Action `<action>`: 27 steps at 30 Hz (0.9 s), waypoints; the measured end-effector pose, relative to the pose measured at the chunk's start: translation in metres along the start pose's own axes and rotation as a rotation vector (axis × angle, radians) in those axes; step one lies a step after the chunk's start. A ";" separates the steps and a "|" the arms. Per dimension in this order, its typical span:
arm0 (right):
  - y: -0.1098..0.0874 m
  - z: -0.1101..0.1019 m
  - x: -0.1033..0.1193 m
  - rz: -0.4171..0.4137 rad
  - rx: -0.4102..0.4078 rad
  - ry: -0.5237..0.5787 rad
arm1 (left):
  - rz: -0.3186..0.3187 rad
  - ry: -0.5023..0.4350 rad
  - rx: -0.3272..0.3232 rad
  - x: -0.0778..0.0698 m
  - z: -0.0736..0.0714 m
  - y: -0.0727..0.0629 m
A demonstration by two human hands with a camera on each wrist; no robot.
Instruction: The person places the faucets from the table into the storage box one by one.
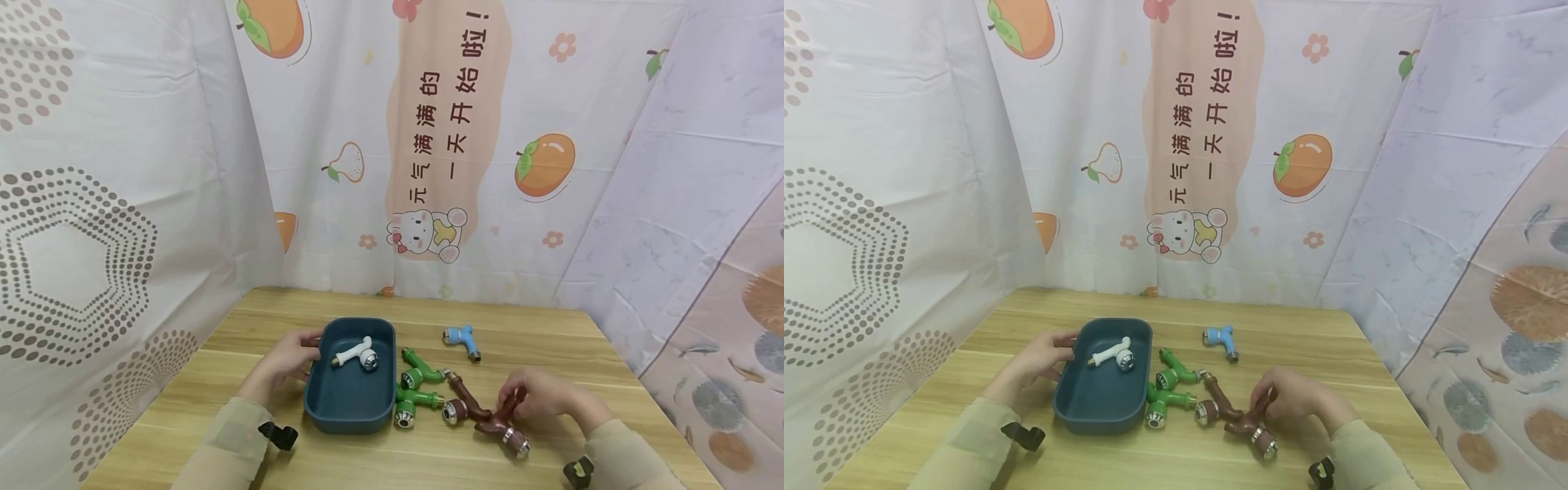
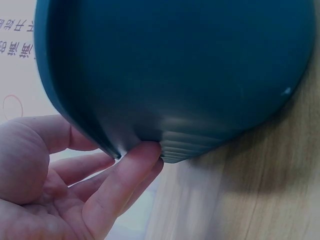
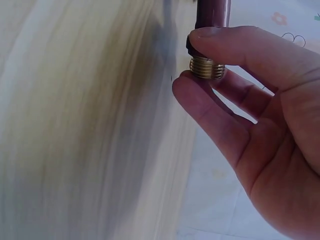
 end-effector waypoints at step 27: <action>-0.004 -0.028 -0.002 0.005 -0.198 -0.056 | 0.005 0.009 -0.004 0.000 -0.001 0.001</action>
Point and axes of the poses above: each hand's wrist, its own y-axis towards the middle knuckle, its own z-axis out of the palm, x = y × z, the point moved 3 cm from there along y, towards the middle knuckle, and after that the axes turned 14 degrees about -z, right-handed, at the moved point
